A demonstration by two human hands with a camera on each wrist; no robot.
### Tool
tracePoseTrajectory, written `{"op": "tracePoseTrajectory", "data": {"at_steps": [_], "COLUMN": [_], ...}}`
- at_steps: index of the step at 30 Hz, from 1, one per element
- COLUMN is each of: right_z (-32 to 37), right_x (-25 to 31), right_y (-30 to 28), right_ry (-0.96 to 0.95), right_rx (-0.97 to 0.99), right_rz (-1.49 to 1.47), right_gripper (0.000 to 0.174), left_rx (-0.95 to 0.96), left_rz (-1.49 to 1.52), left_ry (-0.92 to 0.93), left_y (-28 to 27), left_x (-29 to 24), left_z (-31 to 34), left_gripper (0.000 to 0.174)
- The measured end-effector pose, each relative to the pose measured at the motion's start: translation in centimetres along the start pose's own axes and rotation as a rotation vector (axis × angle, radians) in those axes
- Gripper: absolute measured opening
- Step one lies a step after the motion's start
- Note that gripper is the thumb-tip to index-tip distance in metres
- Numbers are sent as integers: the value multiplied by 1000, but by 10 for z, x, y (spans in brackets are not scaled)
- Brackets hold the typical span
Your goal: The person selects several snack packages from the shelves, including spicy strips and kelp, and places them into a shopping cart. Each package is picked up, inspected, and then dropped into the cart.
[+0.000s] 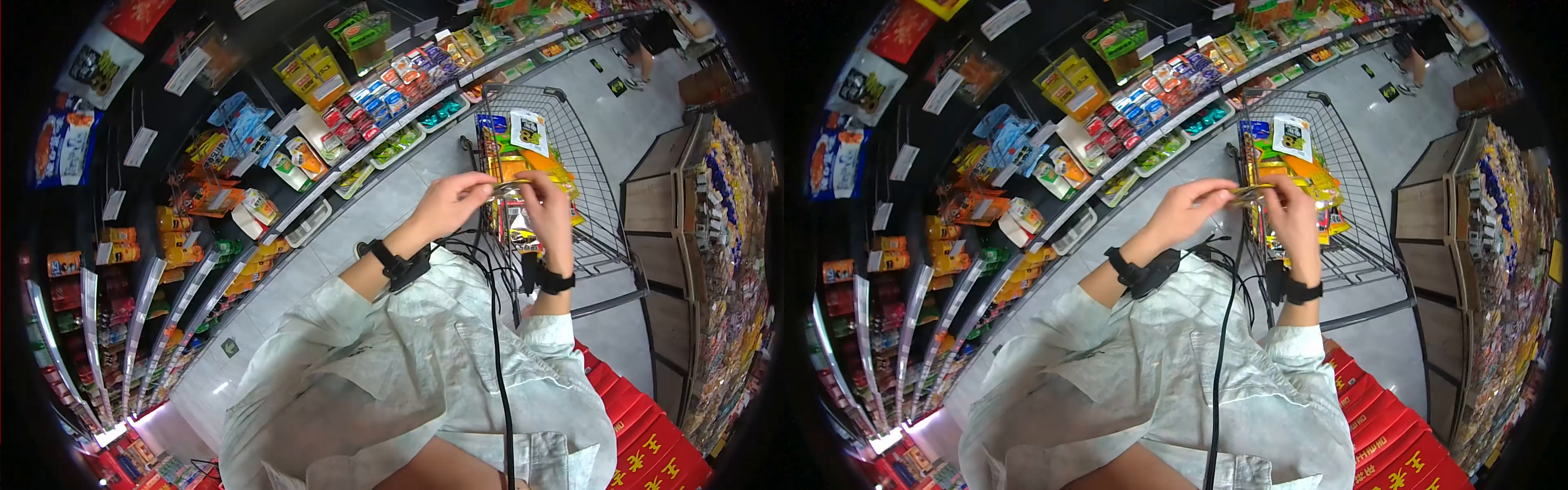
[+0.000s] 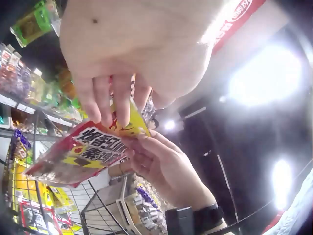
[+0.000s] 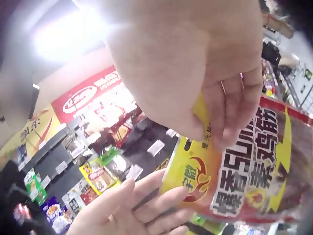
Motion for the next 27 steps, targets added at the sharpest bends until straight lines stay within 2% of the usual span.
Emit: {"op": "tracePoseTrajectory", "data": {"at_steps": [1, 3, 5, 7, 10, 12, 14, 18, 21, 27], "right_z": [6, 19, 28, 40, 53, 56, 48, 24, -2, -22], "right_x": [-3, -23, -51, -63, -90, -111, -97, -96, -69, 15], "right_y": [-17, -39, -53, -60, -61, -52, -39, 5, 35, 89], "right_ry": [44, 12, 78, 106, 177, 183, 197, 177, 19, -93], "right_rx": [-69, -212, -292, -363, -294, -147, -22, 163, 282, 402], "right_rz": [40, -11, -150, -110, -140, -84, -31, -120, -84, -53], "right_gripper": [18, 21, 34, 37, 32, 29, 23, 22, 23, 22], "left_rx": [23, 113, 155, 199, 269, 226, 174, 31, -98, -254], "left_rz": [10, 11, -99, 24, -46, -48, -62, -75, -3, 27], "left_ry": [75, 127, 162, 77, -17, -49, -118, -169, -164, -167], "left_y": [12, 34, 45, 55, 54, 45, 35, 8, -15, -63], "left_x": [-11, -11, -17, 0, 16, 22, 37, 53, 58, 73], "left_z": [-5, -14, -18, -24, -15, -6, 3, 25, 46, 101], "left_gripper": [32, 37, 40, 37, 33, 31, 27, 25, 24, 23]}}
Point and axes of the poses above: each hand's wrist, its own z-axis away from the middle knuckle, its own y-axis out of the palm, x = y × z, the point moved 2 cm from there along -z, towards the middle knuckle, and after that the axes turned 5 degrees about -y, right-handed, at the moved point
